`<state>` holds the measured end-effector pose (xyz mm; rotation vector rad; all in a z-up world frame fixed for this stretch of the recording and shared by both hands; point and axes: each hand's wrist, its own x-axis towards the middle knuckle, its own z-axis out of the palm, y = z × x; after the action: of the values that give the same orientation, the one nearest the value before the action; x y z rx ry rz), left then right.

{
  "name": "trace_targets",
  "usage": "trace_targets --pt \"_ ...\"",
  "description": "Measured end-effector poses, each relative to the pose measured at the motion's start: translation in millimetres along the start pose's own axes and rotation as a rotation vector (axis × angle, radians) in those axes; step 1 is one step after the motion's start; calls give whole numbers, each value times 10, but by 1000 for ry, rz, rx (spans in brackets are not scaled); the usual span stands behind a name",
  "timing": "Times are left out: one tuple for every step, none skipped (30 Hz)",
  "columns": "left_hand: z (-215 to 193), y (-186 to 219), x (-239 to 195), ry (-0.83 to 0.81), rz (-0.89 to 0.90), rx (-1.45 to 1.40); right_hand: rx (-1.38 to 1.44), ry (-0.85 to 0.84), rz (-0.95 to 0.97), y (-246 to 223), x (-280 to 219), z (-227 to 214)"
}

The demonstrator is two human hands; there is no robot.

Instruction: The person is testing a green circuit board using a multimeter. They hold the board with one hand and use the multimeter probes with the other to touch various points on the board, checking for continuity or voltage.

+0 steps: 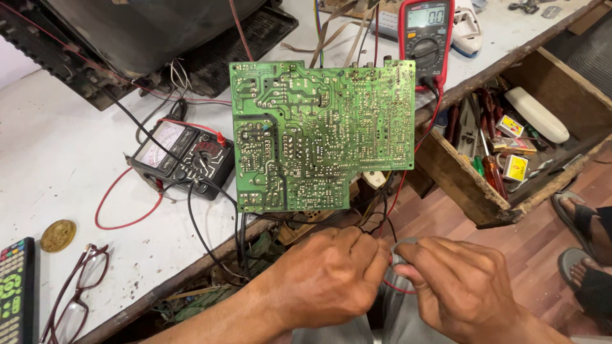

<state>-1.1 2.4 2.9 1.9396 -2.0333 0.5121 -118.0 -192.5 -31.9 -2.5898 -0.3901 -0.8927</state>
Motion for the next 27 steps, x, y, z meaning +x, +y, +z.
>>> trace_targets --pt "-5 -8 5 -1 12 9 10 -10 19 -9 7 -11" --pt "-13 -13 6 -1 8 0 22 -25 31 -11 14 -19" --pt "-11 -10 11 2 5 -11 31 -43 44 -5 13 -37" --pt "-6 -6 19 5 2 -23 39 -61 57 -2 10 -49" --pt "-1 1 29 -8 -26 -71 23 -47 42 -5 10 -51" --pt "4 15 40 -21 -54 -119 6 -34 27 -12 10 -50" --pt "9 28 51 -34 -83 -166 -9 -21 11 -16 13 -53" --pt "15 41 63 -35 -105 -201 -43 -5 -32 -15 15 -65" --pt "15 57 68 -39 -128 -235 -73 13 -74 -17 17 -73" --pt "12 69 66 -43 -151 -269 -104 31 -116 -17 21 -79" --pt "8 72 60 -50 -143 -269 -119 11 -129 -15 22 -88" --pt "4 68 48 -57 -135 -270 -134 -9 -142 -11 22 -98" --pt "0 70 33 -66 -130 -270 -147 -29 -154 -12 21 -109" --pt "6 70 23 -74 -112 -265 -113 -67 -161 -9 23 -120" --pt "20 52 20 -80 -93 -257 -83 -103 -169 9 35 -129" --pt "37 36 15 -86 -73 -249 -53 -138 -176 28 46 -135" --pt "52 30 2 -94 -66 -245 -21 -166 -172 44 48 -133" --pt "68 26 -11 -102 -59 -241 10 -195 -168 64 47 -126" --pt "89 26 -18 -108 -51 -237 40 -224 -163 88 37 -122" --pt "108 30 -23 -101 -55 -230 79 -250 -137 112 21 -120" --pt "114 33 -31 -96 -61 -221 121 -274 -111 133 4 -109" --pt "115 38 -38 -91 -67 -212 162 -298 -85 152 -16 -98" --pt "119 53 -35 -69 -96 -211 167 -284 -34 160 -43 -91" --pt "123 80 -27 -46 -125 -210 173 -270 16 151 -73 -84" --pt "120 99 -24 -26 -153 -208 179 -254 68 145 -88 -72" --pt "116 110 -24 -6 -160 -194 181 -225 60 139 -88 -54" --pt "122 126 -17 18 -166 -182 180 -199 53 125 -90 -45"
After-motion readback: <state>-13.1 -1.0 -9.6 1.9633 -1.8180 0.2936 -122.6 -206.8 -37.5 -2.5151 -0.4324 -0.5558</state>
